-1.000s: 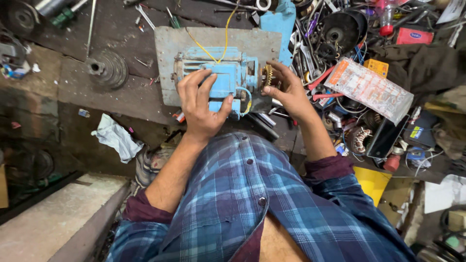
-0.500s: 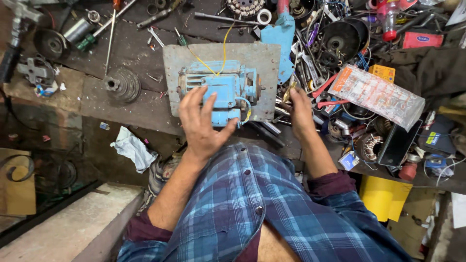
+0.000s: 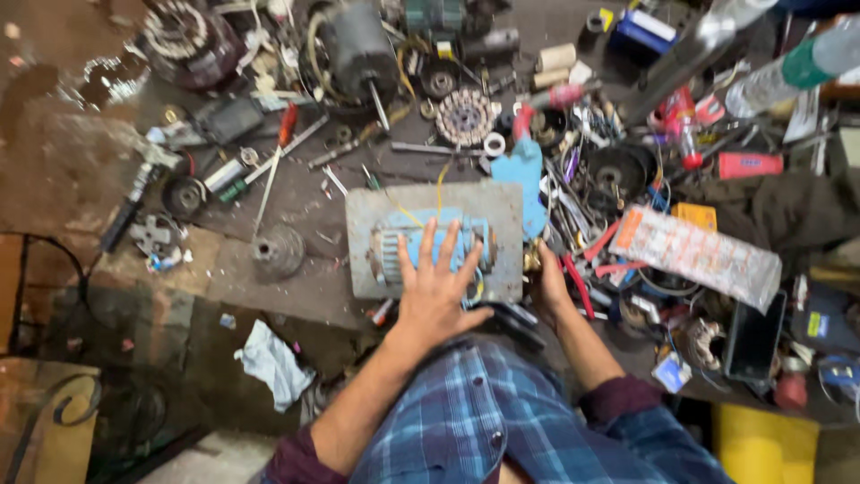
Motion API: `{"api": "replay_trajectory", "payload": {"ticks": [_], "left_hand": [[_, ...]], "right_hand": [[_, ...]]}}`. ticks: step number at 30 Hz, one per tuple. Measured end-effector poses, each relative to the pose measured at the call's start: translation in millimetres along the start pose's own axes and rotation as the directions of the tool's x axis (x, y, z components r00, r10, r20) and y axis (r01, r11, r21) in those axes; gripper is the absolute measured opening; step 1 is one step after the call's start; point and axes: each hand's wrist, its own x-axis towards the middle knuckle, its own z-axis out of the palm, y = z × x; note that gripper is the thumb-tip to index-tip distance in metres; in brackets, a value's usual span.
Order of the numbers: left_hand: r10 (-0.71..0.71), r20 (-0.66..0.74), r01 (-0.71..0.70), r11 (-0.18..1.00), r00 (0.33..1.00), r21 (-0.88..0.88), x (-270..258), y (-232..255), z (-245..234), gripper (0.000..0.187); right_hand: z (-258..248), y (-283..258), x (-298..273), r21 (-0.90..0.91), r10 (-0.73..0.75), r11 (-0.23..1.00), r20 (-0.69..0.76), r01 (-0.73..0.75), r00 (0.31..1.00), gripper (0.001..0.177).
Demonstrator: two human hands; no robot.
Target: The person uses pliers to manipulate a small blue electric motor on a cluttered workbench. They repeatedly adjust the motor's terminal box and shaft area, then pick up a brass gear and attempt to fit it onto the motor shaft. The person continues to handle the motor and gear throughout the clip.
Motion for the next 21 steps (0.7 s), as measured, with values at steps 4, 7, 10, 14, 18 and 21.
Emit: {"api": "replay_trajectory", "payload": {"ticks": [4, 7, 10, 14, 18, 21], "left_hand": [[-0.008, 0.072, 0.005, 0.999, 0.997, 0.05, 2.4, 1.3, -4.9, 0.097], [-0.025, 0.107, 0.024, 1.0, 0.994, 0.007, 3.1, 1.1, -6.6, 0.094], [-0.006, 0.056, 0.007, 1.0, 0.998, -0.012, 4.7, -6.0, -8.1, 0.09], [0.067, 0.051, -0.062, 0.994, 0.996, -0.092, 12.7, -37.6, -23.3, 0.081], [0.169, 0.063, -0.159, 0.978, 0.984, -0.138, 3.5, -55.8, -38.6, 0.08], [0.194, 0.054, -0.181, 0.966, 0.98, -0.184, -10.3, -63.9, -48.7, 0.078]], "right_hand": [[11.6, -5.9, -3.6, 0.07, -0.008, 0.998, 0.025, 0.006, 1.0, 0.058], [17.9, -12.8, -1.0, 0.12, -0.051, 0.992, 0.023, 0.048, 0.998, 0.058], [21.6, -8.9, 0.4, 0.121, -0.04, 0.992, -0.025, 0.043, 0.999, 0.058], [21.9, 3.3, -4.4, 0.133, -0.148, 0.98, -0.011, 0.148, 0.989, 0.056], [26.3, 24.8, -16.0, 0.09, 0.004, 0.996, -0.182, 0.012, 0.983, 0.056], [29.6, 36.7, -38.2, 0.126, 0.0, 0.992, -0.241, 0.031, 0.971, 0.051]]}}
